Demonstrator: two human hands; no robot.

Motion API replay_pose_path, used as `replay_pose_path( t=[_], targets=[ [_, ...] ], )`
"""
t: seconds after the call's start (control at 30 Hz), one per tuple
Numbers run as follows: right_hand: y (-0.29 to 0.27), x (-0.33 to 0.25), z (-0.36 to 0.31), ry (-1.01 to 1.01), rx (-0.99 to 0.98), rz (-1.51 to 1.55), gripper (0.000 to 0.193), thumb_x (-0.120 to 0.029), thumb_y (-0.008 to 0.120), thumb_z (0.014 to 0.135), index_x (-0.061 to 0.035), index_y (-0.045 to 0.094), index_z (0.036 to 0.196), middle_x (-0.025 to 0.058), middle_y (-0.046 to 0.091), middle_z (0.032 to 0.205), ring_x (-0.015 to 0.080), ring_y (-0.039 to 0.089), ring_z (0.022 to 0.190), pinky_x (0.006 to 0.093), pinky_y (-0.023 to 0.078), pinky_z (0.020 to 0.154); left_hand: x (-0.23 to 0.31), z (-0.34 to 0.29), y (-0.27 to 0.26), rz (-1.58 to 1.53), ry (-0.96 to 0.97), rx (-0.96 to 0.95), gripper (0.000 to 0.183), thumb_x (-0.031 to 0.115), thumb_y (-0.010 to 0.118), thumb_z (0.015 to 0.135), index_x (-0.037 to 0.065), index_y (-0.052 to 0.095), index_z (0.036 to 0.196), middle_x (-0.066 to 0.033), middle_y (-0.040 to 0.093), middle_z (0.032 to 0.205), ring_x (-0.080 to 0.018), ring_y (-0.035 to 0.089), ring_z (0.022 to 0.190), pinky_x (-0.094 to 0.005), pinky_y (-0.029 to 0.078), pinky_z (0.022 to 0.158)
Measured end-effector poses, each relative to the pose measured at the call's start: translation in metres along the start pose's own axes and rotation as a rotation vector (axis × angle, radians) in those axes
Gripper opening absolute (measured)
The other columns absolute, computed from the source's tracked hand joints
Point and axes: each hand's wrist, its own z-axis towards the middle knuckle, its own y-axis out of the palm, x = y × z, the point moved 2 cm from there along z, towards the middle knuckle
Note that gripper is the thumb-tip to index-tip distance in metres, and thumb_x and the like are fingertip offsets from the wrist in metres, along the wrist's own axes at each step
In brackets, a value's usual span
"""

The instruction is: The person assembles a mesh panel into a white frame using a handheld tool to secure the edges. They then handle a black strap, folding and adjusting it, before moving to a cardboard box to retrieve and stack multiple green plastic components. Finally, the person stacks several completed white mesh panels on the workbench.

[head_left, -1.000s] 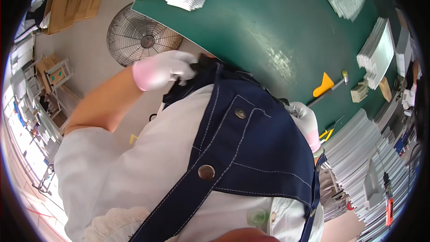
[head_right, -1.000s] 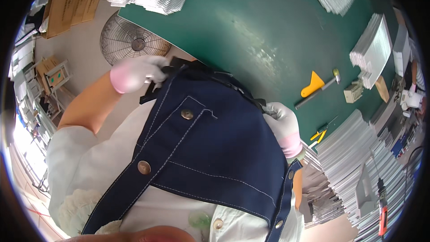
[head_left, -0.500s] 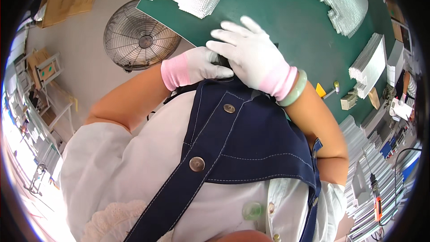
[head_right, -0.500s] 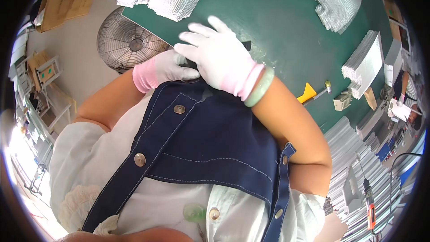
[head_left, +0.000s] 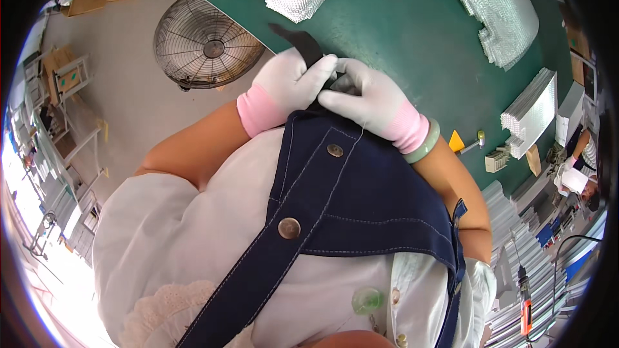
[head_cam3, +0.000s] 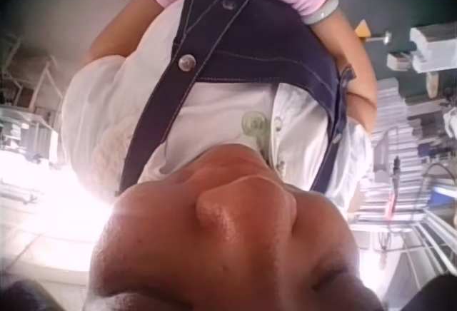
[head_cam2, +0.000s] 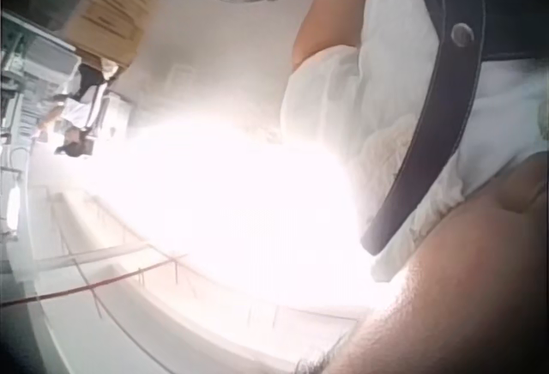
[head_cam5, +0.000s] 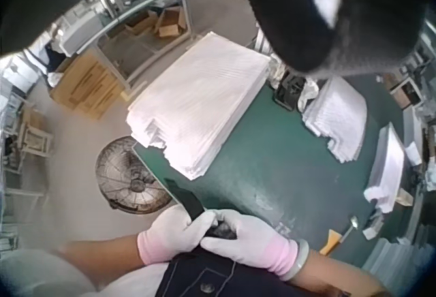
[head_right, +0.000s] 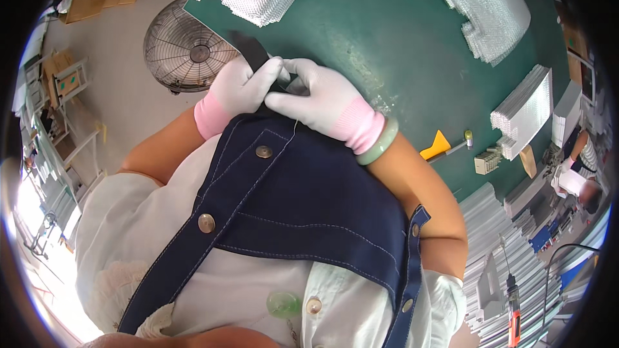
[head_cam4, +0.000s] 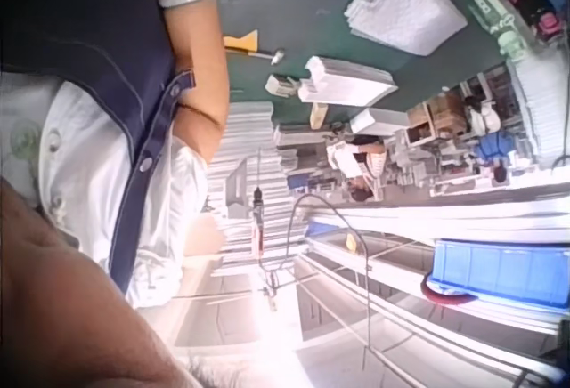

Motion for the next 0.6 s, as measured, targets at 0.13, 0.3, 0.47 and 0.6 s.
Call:
replay_pose_path(
  t=[0.13, 0.3, 0.47, 0.6],
  targets=[
    [-0.008, -0.029, 0.006, 0.157, -0.108, -0.147, 0.041, -0.029, 0.077, 0.084, 0.005, 0.069, 0.107, 0.0076, 0.07, 0.081, 0.0101, 0.063, 0.07, 0.0258, 0.052, 0.066, 0.032, 0.007, -0.01, 0.24, 0.195, 0.1, 0.031, 0.027, 0.057, 0.096, 0.0, 0.062, 0.082, -0.0159, 0.062, 0.068, -0.0327, 0.06, 0.062, -0.0413, 0.047, 0.06],
    [-0.004, -0.017, 0.01, 0.026, -0.052, -0.085, 0.033, -0.03, 0.078, 0.082, 0.0009, 0.073, 0.091, 0.006, 0.065, 0.068, 0.0118, 0.062, 0.063, 0.0278, 0.05, 0.061, 0.044, 0.017, -0.01, 0.026, -0.047, 0.117, 0.036, 0.026, 0.052, 0.099, -0.002, 0.063, 0.08, -0.0129, 0.069, 0.077, -0.0211, 0.067, 0.071, -0.0345, 0.052, 0.068],
    [-0.009, -0.012, 0.015, -0.232, 0.028, -0.315, 0.032, -0.032, 0.075, 0.084, 0.0004, 0.072, 0.084, 0.0089, 0.065, 0.065, 0.0143, 0.064, 0.058, 0.0278, 0.05, 0.057, 0.04, 0.021, -0.007, -0.777, -0.266, 0.105, 0.038, 0.026, 0.039, 0.109, 0.001, 0.057, 0.085, -0.0058, 0.053, 0.071, -0.0262, 0.062, 0.079, -0.0385, 0.053, 0.08],
    [-0.023, -0.012, 0.005, -0.026, -0.044, -0.291, 0.031, -0.032, 0.073, 0.084, -0.0005, 0.072, 0.081, 0.0085, 0.063, 0.059, 0.0155, 0.062, 0.051, 0.0288, 0.049, 0.053, 0.016, 0.022, -0.019, -0.944, -0.365, 0.133, 0.045, 0.034, 0.037, 0.109, 0.012, 0.038, 0.069, -0.0019, 0.038, 0.063, -0.026, 0.054, 0.072, -0.0471, 0.049, 0.088]
  ],
)
